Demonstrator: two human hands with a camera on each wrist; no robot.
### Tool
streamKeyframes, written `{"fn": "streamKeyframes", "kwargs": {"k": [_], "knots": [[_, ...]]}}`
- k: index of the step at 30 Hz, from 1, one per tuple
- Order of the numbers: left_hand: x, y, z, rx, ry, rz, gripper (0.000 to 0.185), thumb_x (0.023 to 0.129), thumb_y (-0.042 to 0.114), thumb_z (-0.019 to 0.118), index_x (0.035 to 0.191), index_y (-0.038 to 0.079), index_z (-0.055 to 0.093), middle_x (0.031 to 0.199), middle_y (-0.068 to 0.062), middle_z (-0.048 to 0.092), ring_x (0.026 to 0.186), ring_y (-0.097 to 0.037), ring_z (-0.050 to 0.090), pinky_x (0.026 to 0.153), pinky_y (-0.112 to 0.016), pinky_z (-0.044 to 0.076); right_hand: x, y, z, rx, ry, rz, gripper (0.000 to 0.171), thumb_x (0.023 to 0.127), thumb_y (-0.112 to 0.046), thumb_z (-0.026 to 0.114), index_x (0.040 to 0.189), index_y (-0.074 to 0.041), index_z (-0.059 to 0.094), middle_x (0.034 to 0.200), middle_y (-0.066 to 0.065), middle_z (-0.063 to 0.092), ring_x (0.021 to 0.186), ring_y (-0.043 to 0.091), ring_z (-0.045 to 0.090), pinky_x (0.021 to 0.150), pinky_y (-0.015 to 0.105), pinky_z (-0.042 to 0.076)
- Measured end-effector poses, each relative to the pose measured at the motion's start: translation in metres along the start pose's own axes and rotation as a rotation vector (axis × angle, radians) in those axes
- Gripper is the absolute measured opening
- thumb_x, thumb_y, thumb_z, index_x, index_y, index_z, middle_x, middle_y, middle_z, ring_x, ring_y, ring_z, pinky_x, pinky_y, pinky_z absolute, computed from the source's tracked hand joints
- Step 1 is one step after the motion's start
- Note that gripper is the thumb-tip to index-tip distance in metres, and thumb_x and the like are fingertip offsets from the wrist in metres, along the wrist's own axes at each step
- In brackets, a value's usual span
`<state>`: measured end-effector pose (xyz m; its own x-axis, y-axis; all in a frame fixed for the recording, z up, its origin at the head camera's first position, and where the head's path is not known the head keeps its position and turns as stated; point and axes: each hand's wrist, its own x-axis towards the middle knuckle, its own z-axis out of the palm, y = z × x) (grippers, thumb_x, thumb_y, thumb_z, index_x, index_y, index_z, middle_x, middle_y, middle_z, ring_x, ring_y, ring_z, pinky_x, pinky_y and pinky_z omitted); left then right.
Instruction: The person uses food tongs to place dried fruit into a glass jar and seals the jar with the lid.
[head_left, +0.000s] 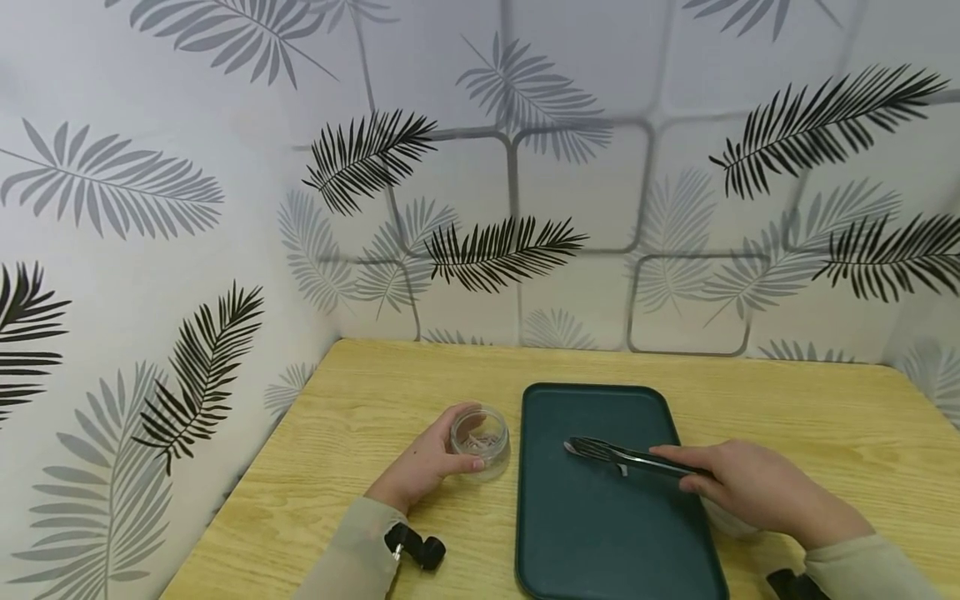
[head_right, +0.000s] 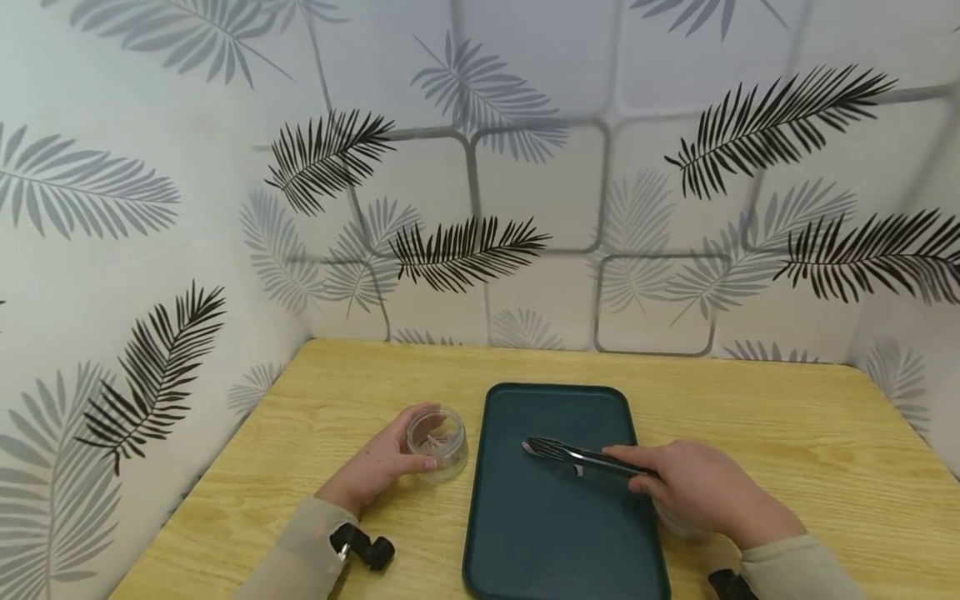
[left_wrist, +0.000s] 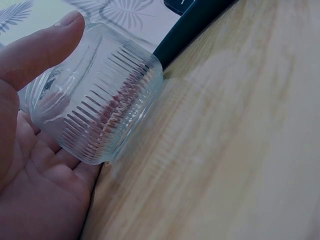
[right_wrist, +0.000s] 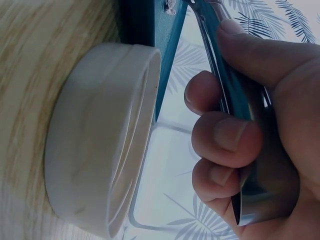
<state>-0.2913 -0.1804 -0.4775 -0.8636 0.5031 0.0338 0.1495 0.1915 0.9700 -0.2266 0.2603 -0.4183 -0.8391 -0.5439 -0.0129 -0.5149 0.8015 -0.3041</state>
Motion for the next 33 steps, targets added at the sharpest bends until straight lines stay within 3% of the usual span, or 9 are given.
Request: {"fn": "streamKeyframes", "kwargs": {"k": [15, 33], "knots": [[0.001, 0.000, 0.001, 0.013, 0.006, 0.000, 0.080, 0.090, 0.019, 0.080, 0.156, 0.020, 0.034, 0.156, -0.008, 0.041, 0.143, -0.022, 0.039, 0.111, -0.046, 0.033, 0.002, -0.009, -0.009, 0.017, 0.019, -0.021, 0.050, 0.101, -0.036, 0.061, 0.150, -0.031, 0.052, 0.062, -0.018, 0.045, 0.056, -0.001, 0.044, 0.059, 0.028, 0.038], [0.000, 0.001, 0.002, -0.008, -0.006, 0.007, 0.080, 0.090, 0.018, 0.079, 0.156, 0.019, 0.033, 0.157, -0.010, 0.040, 0.144, -0.024, 0.037, 0.110, -0.045, 0.033, 0.017, -0.036, -0.019, 0.032, 0.088, -0.084, 0.053, 0.102, -0.052, 0.051, 0.152, -0.035, 0.049, 0.058, -0.017, 0.041, 0.048, 0.000, 0.034, 0.055, 0.026, 0.036]]}}
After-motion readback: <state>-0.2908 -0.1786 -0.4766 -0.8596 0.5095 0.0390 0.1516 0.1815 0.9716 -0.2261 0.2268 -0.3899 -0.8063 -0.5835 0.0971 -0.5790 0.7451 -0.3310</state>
